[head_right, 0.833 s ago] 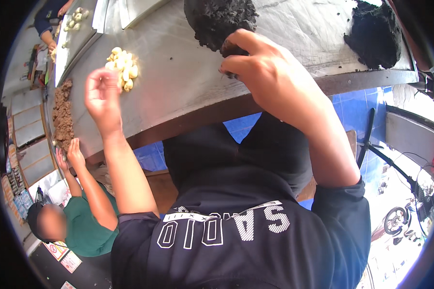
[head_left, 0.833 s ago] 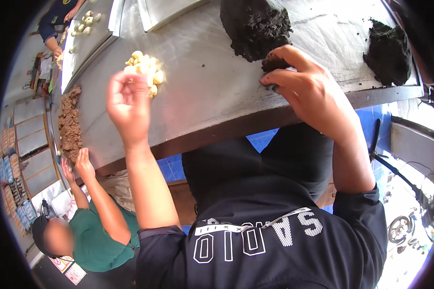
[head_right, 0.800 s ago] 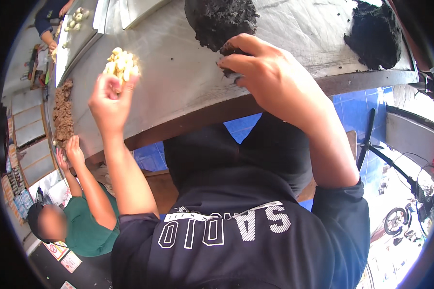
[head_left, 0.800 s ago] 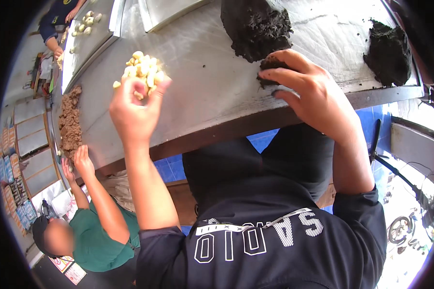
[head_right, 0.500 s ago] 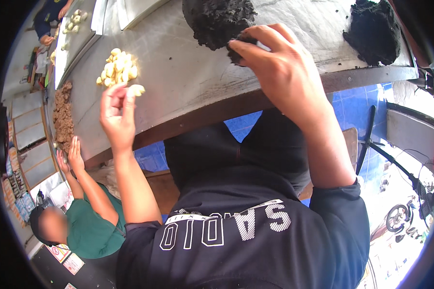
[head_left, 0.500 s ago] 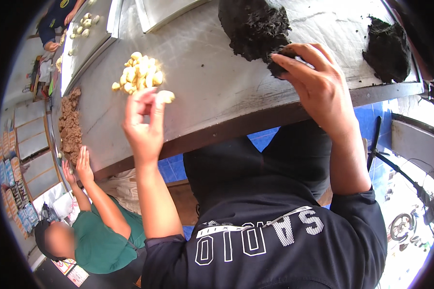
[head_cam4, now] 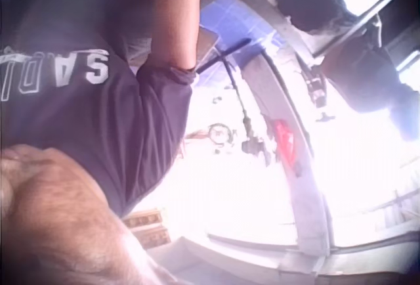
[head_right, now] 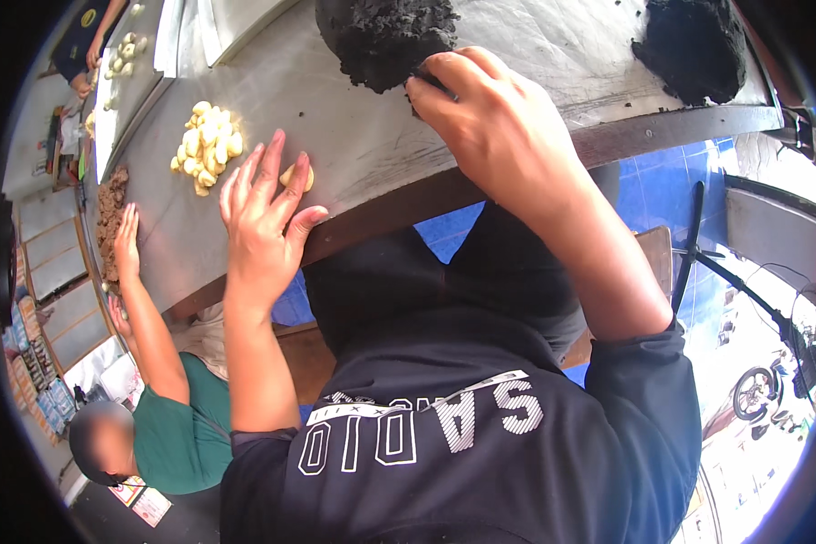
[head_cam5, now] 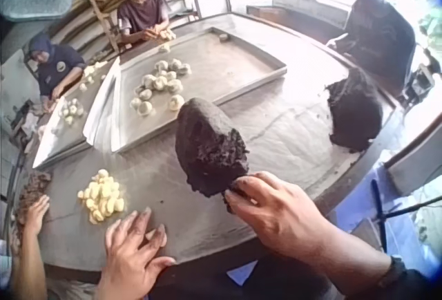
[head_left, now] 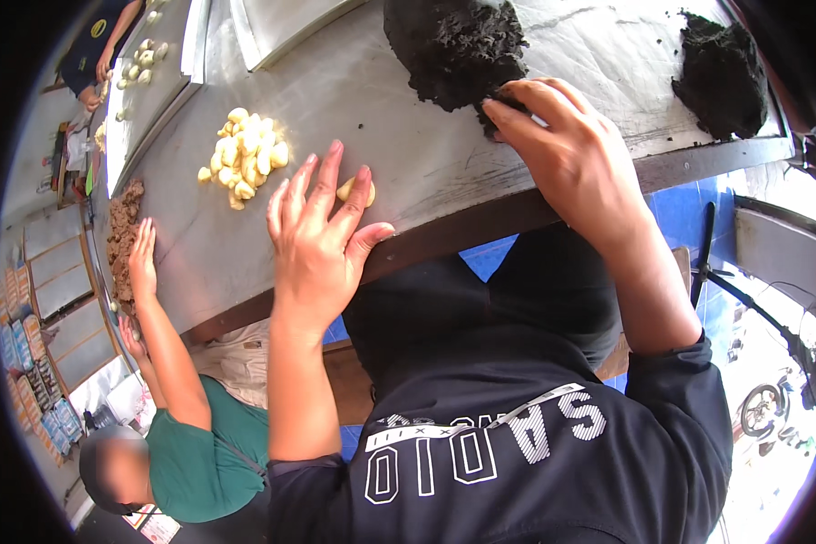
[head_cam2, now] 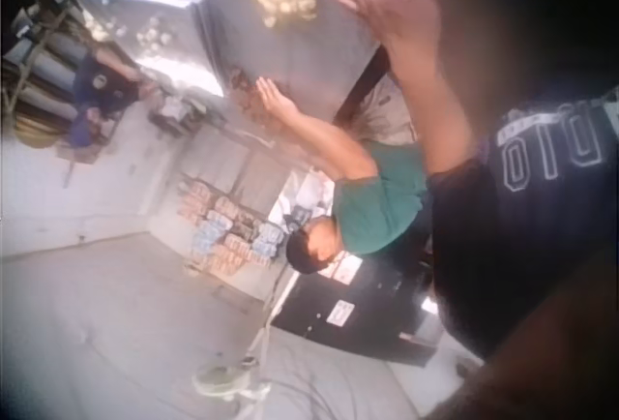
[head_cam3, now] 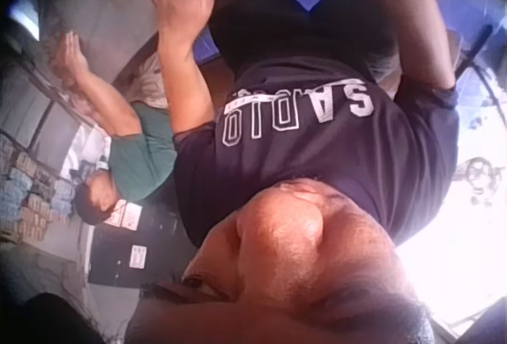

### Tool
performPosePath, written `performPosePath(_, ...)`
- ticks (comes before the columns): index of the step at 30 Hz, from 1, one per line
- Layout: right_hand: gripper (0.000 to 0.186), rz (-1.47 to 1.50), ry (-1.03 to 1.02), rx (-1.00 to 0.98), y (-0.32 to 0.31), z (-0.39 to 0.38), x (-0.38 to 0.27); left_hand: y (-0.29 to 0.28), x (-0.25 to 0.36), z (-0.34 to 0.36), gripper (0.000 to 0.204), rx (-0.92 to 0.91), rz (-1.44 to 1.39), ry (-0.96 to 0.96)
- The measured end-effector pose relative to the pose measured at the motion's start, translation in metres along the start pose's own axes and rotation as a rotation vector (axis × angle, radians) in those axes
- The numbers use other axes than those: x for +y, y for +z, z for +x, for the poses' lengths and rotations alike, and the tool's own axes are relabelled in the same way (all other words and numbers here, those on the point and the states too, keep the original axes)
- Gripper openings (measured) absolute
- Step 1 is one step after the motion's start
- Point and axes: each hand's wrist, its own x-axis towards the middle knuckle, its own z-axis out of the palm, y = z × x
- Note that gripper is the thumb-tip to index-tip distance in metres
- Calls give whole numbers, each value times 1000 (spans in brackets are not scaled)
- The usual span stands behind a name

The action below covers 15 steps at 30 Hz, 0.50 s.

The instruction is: The person pinches off pieces of dark dough, flattens them, and places a small portion of light dough inside before sealing it.

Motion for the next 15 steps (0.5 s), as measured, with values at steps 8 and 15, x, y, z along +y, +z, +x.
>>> performPosePath(8, 31, 31, 93, -148, -6, 16, -10, 60, 0, 126, 18, 600, -25, 362)
performPosePath(15, 11, 55, 130, -8, -4, -2, -5, 65, 10, 122, 20, 535, -99, 180)
